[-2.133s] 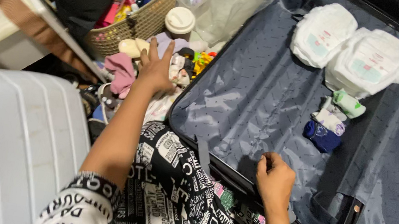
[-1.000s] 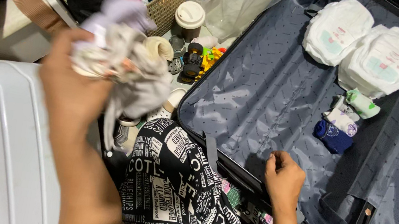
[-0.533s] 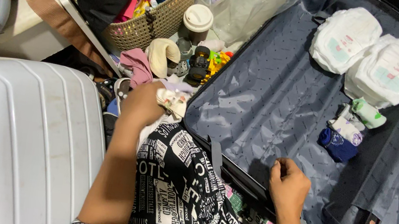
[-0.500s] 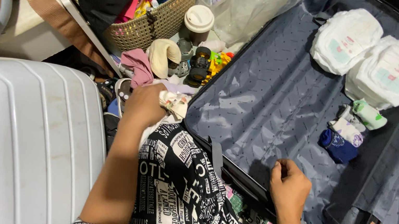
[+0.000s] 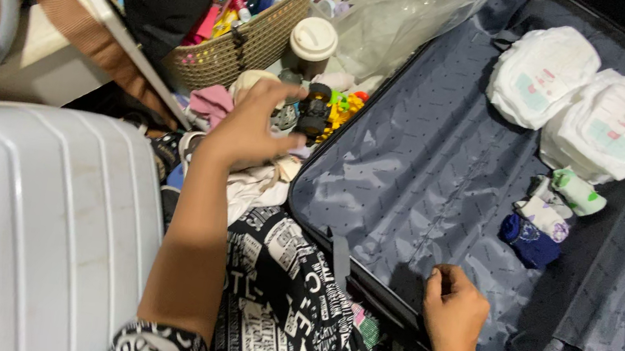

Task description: The person sits on the floor in front of an open suitcase and packs baby supplies. They arrange stacks of diapers, place small clothing items and socks, fold a blue garment and a bib, and set each folded item into the suitcase one at a time.

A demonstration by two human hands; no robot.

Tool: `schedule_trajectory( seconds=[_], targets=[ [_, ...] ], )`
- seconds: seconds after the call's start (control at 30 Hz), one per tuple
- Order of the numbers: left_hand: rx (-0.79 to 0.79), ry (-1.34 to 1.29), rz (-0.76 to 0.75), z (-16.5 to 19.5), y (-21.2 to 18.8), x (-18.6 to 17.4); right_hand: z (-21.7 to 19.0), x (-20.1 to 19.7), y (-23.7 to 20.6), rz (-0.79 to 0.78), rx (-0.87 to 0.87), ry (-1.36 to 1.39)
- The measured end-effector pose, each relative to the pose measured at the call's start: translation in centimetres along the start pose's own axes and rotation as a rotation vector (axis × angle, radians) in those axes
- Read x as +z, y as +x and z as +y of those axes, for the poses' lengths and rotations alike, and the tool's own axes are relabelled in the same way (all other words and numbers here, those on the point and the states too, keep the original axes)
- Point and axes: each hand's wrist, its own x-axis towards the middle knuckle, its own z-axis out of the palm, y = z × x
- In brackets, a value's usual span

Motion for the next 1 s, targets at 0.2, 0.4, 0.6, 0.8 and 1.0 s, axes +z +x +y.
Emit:
schedule_trajectory(
  seconds=[0.2, 0.4, 0.6, 0.8, 1.0],
  targets=[
    [-0.005, -0.168, 0.163, -6.0, 14.7, 9.2, -0.3, -0.7, -0.3, 0.011, -0.029, 0.018],
    [-0.152, 0.290, -0.155, -10.6, 21.4, 16.6, -1.0, -1.7, -1.2, 0.027, 0.050, 0.013],
    [-0.134, 0.409, -0.366, -10.8, 23.5, 17.9, -1.0, -2.3, -1.3, 0.006, 0.091, 0.041],
    [-0.396, 0.600, -0.636, -10.4, 22.5, 18.8, -0.9, -2.4, -1.6, -0.006, 0.123, 0.072],
    [-0.308, 0.543, -0.342, -9.4, 20.9, 17.7, -0.7, -2.6, -1.7, 0.010, 0.080, 0.091]
  ],
)
